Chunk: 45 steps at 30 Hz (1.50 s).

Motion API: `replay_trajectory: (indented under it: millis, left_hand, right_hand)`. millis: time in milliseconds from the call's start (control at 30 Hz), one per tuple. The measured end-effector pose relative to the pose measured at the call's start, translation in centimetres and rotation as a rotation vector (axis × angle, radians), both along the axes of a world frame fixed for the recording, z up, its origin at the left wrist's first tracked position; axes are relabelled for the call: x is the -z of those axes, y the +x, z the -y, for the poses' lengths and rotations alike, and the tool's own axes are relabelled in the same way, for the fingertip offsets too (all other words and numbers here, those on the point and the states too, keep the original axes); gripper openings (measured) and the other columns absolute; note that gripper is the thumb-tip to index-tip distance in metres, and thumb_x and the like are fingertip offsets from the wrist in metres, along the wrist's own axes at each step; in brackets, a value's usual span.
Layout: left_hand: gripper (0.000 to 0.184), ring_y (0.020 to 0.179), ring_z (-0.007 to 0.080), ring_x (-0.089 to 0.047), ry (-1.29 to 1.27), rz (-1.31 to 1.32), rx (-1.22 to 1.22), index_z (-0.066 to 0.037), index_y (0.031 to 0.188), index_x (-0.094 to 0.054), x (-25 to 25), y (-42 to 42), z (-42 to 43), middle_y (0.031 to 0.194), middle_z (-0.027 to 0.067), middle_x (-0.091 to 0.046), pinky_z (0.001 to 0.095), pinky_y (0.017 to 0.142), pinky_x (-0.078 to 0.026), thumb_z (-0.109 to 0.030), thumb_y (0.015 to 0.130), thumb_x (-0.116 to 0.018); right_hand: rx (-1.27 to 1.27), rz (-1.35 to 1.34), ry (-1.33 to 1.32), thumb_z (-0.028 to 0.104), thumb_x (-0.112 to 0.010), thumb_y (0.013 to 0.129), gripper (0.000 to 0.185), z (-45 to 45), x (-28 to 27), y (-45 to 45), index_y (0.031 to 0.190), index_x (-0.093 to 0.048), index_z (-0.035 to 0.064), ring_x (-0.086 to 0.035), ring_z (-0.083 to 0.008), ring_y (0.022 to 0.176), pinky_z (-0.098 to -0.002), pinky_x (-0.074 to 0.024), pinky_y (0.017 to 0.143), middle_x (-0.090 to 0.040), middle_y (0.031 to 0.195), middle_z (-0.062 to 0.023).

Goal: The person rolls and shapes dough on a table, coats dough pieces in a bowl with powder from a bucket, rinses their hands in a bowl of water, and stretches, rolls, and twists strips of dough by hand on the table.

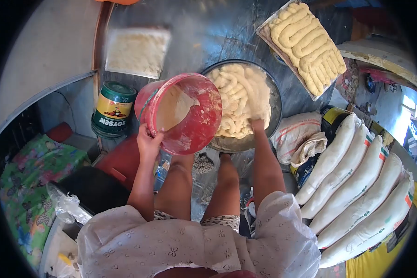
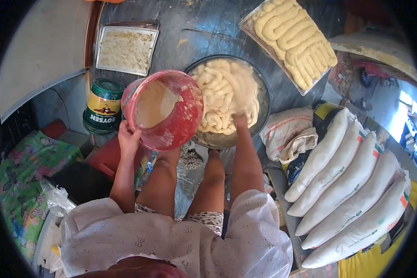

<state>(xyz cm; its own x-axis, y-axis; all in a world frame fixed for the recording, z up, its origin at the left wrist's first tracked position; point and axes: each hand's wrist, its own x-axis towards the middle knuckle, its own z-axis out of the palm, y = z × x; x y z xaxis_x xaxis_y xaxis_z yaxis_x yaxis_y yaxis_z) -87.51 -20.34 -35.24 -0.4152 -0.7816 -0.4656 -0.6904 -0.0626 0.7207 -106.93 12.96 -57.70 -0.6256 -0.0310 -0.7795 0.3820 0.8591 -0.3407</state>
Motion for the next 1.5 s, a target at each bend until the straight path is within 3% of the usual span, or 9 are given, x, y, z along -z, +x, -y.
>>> replay_trajectory:
  millis: [133,233,333,400,733,1000,1133,1267,1500]
  left_hand:
    - [0.031,0.063,0.0082,-0.054,-0.051,0.123,0.14,0.003,0.092,-0.055,-0.9,-0.6,-1.7,0.073,0.0048,-0.061,0.0249,0.057,-0.046,-0.009,0.072,-0.075]
    - [0.033,0.061,0.0134,-0.058,-0.068,0.134,0.238,0.001,0.089,-0.056,-3.5,-1.6,-3.7,0.069,0.0094,-0.061,0.0283,0.056,-0.047,-0.013,0.068,-0.078]
    - [0.037,0.063,0.0205,-0.062,-0.026,0.122,0.395,-0.001,0.089,-0.057,-9.0,-2.3,-5.4,0.069,0.0127,-0.061,0.0316,0.057,-0.049,-0.018,0.065,-0.079]
    - [0.039,0.064,0.0246,-0.064,0.017,0.143,0.455,-0.002,0.089,-0.057,-12.5,-2.8,-5.7,0.071,0.0141,-0.06,0.0336,0.058,-0.05,-0.02,0.063,-0.079]
    - [0.038,0.063,0.0282,-0.062,0.062,-0.062,0.675,-0.006,0.088,-0.059,-13.6,-3.8,-8.6,0.073,0.0114,-0.06,0.0354,0.058,-0.049,-0.019,0.056,-0.075]
    - [0.029,0.062,0.0093,-0.056,0.086,0.064,0.277,0.0,0.089,-0.056,-6.7,-0.6,-5.8,0.066,0.0062,-0.059,0.0263,0.058,-0.047,-0.008,0.068,-0.074]
    - [0.024,0.062,0.0054,-0.051,0.041,0.031,0.171,0.0,0.088,-0.055,-4.0,-0.4,-4.7,0.069,0.0008,-0.057,0.0232,0.056,-0.044,-0.006,0.074,-0.073]
    - [0.024,0.065,0.0051,-0.052,0.045,0.008,0.098,0.0,0.091,-0.054,-3.2,-0.7,-3.8,0.073,0.0002,-0.057,0.0227,0.059,-0.044,-0.004,0.075,-0.072]
    - [0.025,0.073,0.0055,-0.051,0.036,-0.06,0.032,-0.002,0.093,-0.051,-1.5,-0.3,-2.8,0.081,-0.0002,-0.055,0.0214,0.067,-0.044,-0.002,0.077,-0.07]
  right_hand:
    - [0.413,-0.18,-0.633,0.006,-0.065,0.077,0.027,5.1,-4.4,2.9,0.103,-0.06,0.003,-0.061,-0.0213,0.083,-0.0328,-0.0484,0.076,-0.064,0.09,-0.0097]
    - [-0.44,-0.489,-0.86,0.015,-0.065,0.079,0.028,12.2,-13.1,3.4,0.106,-0.06,0.0061,-0.059,-0.0312,0.095,-0.0385,-0.0411,0.095,-0.062,0.097,-0.0134]
    - [-0.877,-0.231,-0.735,0.017,-0.064,0.078,0.043,16.2,-14.2,4.5,0.12,-0.056,0.0081,-0.053,-0.0342,0.112,-0.0414,-0.0387,0.1,-0.059,0.116,-0.015]
    - [0.391,0.97,-1.148,0.021,-0.066,0.078,0.052,16.9,-14.0,5.1,0.125,-0.05,0.004,-0.053,-0.0317,0.114,-0.0424,-0.0381,0.102,-0.055,0.122,-0.0164]
    - [0.659,1.24,-1.21,0.021,-0.066,0.08,0.044,15.5,-11.7,10.3,0.118,-0.054,0.0017,-0.059,-0.0296,0.103,-0.0421,-0.0463,0.09,-0.06,0.113,-0.0151]
    - [0.972,1.455,-1.25,0.022,-0.066,0.082,0.038,12.5,-9.1,14.7,0.112,-0.057,-0.0004,-0.064,-0.0277,0.092,-0.0418,-0.0536,0.079,-0.064,0.104,-0.014]
    - [0.887,1.054,-1.368,0.015,-0.06,0.083,0.033,7.6,-9.3,2.0,0.109,-0.057,-0.0051,-0.063,-0.0281,0.091,-0.0395,-0.0514,0.083,-0.064,0.1,-0.0161]
    - [0.802,0.455,-0.786,0.019,-0.068,0.078,0.04,-0.6,-5.8,-5.7,0.109,-0.059,-0.0053,-0.063,-0.0218,0.087,-0.0335,-0.0516,0.079,-0.064,0.099,-0.0113]
    - [0.514,0.168,-0.514,0.016,-0.063,0.078,0.025,-4.8,5.7,7.5,0.092,-0.066,-0.0035,-0.062,-0.0208,0.077,-0.0358,-0.0498,0.07,-0.065,0.084,-0.0095]
